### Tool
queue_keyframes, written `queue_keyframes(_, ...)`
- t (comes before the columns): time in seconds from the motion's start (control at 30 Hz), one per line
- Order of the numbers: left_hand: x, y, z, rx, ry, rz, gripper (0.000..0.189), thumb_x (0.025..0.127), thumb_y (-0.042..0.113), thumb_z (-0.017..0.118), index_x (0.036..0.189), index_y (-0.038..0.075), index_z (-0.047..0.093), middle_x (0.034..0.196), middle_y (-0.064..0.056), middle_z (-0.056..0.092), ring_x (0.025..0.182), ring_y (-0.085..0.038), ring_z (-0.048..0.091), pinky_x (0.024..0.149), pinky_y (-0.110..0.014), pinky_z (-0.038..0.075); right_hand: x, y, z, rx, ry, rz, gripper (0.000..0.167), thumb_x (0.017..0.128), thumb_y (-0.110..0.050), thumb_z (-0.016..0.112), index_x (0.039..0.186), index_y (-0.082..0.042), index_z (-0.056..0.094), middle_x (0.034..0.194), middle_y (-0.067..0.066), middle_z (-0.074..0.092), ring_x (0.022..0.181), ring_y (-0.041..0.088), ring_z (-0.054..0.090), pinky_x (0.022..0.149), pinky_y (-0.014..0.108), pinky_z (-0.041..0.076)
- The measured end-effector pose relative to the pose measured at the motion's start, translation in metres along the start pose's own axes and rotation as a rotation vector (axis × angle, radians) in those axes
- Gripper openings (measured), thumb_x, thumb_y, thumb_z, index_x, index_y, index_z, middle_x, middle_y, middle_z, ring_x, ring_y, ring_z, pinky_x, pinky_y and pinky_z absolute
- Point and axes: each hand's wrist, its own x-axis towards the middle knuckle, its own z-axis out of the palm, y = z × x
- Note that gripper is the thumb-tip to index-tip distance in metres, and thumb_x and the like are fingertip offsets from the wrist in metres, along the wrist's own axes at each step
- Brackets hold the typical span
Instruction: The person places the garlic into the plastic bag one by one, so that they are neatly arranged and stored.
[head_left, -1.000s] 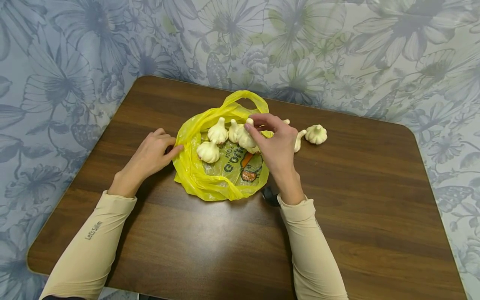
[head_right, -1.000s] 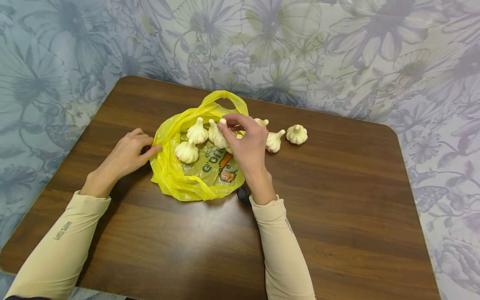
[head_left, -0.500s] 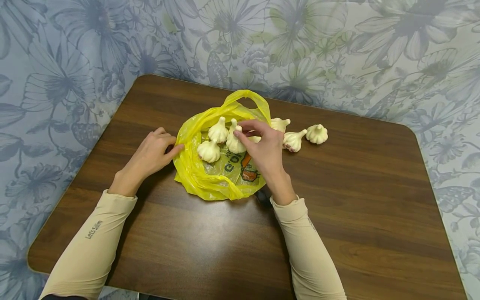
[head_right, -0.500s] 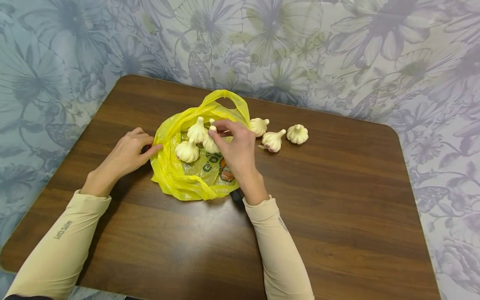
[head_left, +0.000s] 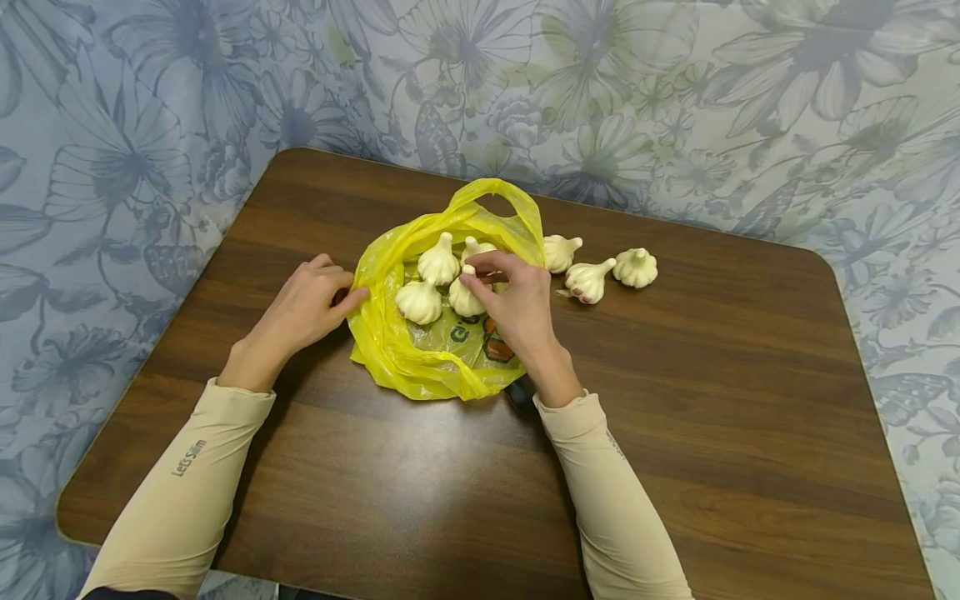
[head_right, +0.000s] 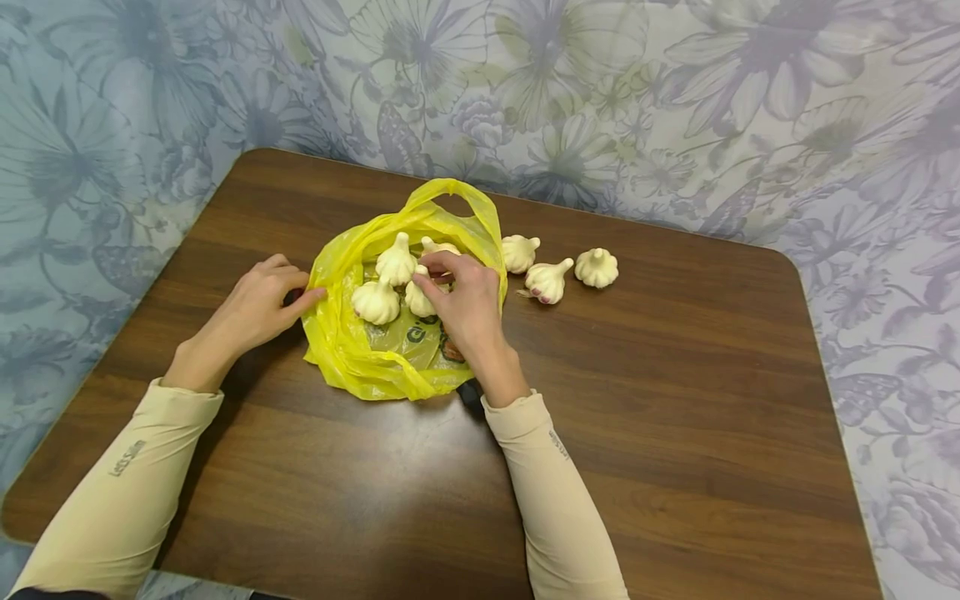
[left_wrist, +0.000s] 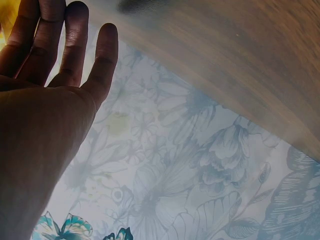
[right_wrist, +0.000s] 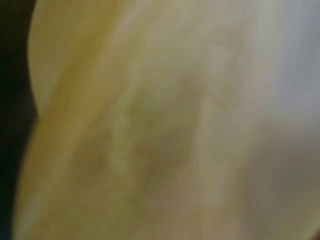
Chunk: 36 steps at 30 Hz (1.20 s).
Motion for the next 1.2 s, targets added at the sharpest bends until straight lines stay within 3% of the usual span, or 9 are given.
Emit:
queue_keyframes(0.2,0.002,0.0,0.0,0.006,-0.009,-0.006,0.022,0.1,0.017,0.072,0.085,0.002,0.073,0.084,-0.014,0.072,0.087,-0.032,0.056,0.08,-0.05,0.044,-0.001,0.004,0.001,-0.042,-0.072,0.027,0.017,0.092,-0.013,0.084,0.107,-0.006,0.079,0.096,0.009,0.08,0.082,0.025,0.078,0.075,0.041,0.062)
queue_keyframes(0.63,0.002,0.001,0.0,0.017,-0.017,-0.017,0.023,0.1,0.018,0.073,0.085,0.001,0.072,0.084,-0.015,0.072,0.087,-0.033,0.055,0.08,-0.05,0.044,0.001,0.002,-0.001,-0.044,-0.084,0.018,0.021,0.092,-0.016,0.084,0.108,-0.004,0.079,0.098,0.008,0.081,0.084,0.023,0.077,0.079,0.039,0.062)
queue_keyframes(0.9,0.001,0.002,-0.001,0.011,-0.017,-0.011,0.022,0.101,0.017,0.072,0.085,0.001,0.072,0.083,-0.014,0.071,0.088,-0.033,0.055,0.08,-0.05,0.044,0.004,0.003,-0.017,-0.035,0.027,-0.012,0.016,0.098,-0.018,0.078,0.107,-0.005,0.081,0.096,0.008,0.081,0.084,0.024,0.077,0.08,0.042,0.06)
queue_keyframes(1.2,0.001,0.002,-0.001,0.009,-0.024,-0.022,0.022,0.101,0.018,0.072,0.086,0.001,0.073,0.084,-0.014,0.072,0.089,-0.033,0.056,0.081,-0.051,0.044,0.009,0.007,-0.041,-0.024,0.142,0.018,0.014,0.1,-0.016,0.074,0.105,-0.005,0.081,0.096,0.009,0.081,0.086,0.023,0.076,0.081,0.039,0.062)
